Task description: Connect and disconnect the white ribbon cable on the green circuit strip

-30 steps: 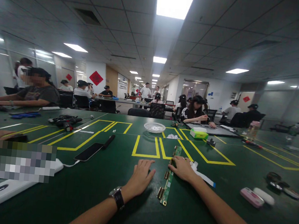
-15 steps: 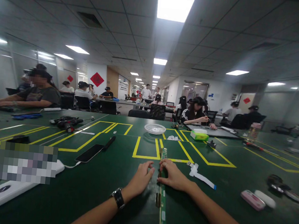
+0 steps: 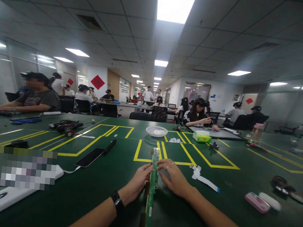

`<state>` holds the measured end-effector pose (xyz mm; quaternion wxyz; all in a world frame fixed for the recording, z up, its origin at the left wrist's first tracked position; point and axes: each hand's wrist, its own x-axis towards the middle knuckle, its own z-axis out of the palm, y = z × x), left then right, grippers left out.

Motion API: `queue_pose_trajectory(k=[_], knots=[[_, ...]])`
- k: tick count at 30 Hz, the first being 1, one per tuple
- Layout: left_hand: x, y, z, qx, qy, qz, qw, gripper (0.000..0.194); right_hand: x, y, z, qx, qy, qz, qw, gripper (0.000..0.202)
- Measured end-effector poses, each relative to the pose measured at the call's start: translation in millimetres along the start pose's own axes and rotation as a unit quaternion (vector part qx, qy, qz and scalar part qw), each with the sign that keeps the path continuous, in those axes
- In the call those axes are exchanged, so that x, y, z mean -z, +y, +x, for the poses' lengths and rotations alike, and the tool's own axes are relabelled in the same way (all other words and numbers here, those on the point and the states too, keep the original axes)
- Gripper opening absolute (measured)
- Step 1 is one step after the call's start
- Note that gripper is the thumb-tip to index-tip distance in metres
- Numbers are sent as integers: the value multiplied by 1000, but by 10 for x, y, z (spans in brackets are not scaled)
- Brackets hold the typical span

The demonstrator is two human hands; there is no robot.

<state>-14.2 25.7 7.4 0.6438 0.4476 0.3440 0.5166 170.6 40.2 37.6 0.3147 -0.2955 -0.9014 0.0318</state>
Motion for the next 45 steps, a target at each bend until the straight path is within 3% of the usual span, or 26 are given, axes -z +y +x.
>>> queue_pose_trajectory(k=[2,5,7,9,14,22,24,26,29,30,33,36,41,45], knots=[[15,-14,14,0,-4,3,1000,35,99,282,-42,-111,26,-121,986,25],[33,-40,34,-14,4,3,1000,37,225,699,-190,-303,1,-271,914,34],[34,-43,37,-22,7,2,1000,37,274,906,-297,-406,-63,-288,865,35],[29,-32,31,-28,9,2,1000,36,301,1041,-367,-438,-102,-280,848,38],[48,4,47,-30,38,7,999,37,364,1199,-393,-405,-127,-268,865,32],[121,-19,115,-30,62,8,998,37,480,1226,-434,-466,-111,-256,840,32],[116,-7,106,-35,62,8,997,37,472,1170,-384,-462,-102,-214,855,31],[106,8,93,-36,62,10,997,36,426,1062,-300,-430,-88,-137,888,26],[93,23,78,-35,70,17,997,32,264,782,-152,-346,-79,36,934,28],[88,24,73,-36,77,22,996,32,188,666,-110,-329,-90,98,935,32],[72,26,55,-41,95,36,994,29,-59,336,-28,-321,-101,265,904,37],[45,28,36,-30,98,53,993,27,-251,152,-6,-322,-96,366,868,40],[-16,11,12,-14,88,51,995,31,-325,131,-12,-325,-77,440,833,46],[-42,-11,2,-13,76,45,996,34,-290,117,-2,-323,-78,461,823,47]])
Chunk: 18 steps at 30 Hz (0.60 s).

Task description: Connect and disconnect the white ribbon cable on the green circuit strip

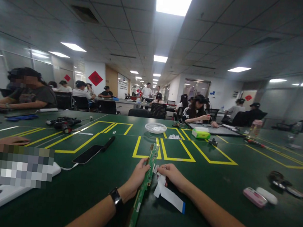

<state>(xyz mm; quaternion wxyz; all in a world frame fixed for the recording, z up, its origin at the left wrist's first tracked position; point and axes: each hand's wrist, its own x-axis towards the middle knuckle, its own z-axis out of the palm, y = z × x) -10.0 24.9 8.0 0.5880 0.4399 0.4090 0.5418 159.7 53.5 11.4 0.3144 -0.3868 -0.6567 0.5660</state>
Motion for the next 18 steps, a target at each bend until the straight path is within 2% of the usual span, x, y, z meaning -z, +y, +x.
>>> queue_pose_trajectory(k=[8,18], knots=[[19,-40,26,4,5,-2,1000,37,-32,-15,8,-8,30,-10,999,44],[-7,-4,-4,2,16,8,1000,30,-31,-17,-5,-7,26,-4,1000,42]])
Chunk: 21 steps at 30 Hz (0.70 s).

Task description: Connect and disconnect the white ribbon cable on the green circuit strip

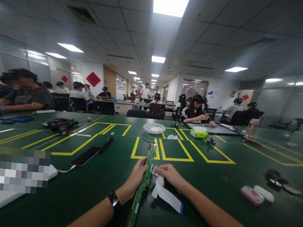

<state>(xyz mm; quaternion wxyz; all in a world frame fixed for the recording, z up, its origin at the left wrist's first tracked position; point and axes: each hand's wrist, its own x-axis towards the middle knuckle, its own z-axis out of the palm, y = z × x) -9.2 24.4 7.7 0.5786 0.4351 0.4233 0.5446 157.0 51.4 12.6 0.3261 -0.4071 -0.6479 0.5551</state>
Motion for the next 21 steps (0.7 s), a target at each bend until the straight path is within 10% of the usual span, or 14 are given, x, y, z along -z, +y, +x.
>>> queue_pose_trajectory(k=[21], knots=[[11,-64,-62,-62,-112,187,974,49,59,110,23,48,-20,-72,996,42]])
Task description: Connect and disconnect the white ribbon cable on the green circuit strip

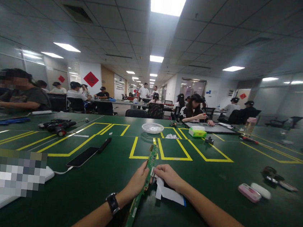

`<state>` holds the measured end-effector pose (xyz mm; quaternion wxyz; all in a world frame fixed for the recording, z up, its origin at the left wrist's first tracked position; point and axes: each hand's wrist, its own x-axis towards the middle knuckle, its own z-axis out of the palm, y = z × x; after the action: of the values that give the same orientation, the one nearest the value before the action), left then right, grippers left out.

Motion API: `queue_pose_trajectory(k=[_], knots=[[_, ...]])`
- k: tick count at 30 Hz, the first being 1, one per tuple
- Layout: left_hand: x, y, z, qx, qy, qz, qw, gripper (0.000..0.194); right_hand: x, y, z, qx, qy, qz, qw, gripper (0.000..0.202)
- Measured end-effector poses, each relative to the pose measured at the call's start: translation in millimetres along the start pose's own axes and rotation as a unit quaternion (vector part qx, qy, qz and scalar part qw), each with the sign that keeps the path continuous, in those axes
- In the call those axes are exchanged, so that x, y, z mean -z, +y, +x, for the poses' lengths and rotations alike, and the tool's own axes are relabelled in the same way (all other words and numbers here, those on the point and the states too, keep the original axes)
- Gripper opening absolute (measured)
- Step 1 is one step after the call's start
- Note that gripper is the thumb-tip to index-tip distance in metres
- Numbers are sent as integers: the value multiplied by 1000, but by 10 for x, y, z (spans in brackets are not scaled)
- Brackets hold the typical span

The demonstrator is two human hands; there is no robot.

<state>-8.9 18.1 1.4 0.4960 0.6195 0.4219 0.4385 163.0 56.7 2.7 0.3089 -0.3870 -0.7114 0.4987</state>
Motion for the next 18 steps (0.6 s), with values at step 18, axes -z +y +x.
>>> queue_pose_trajectory(k=[18], knots=[[83,-41,-1,-55,47,440,895,54,774,31,-38,2,108,-436,894,33]])
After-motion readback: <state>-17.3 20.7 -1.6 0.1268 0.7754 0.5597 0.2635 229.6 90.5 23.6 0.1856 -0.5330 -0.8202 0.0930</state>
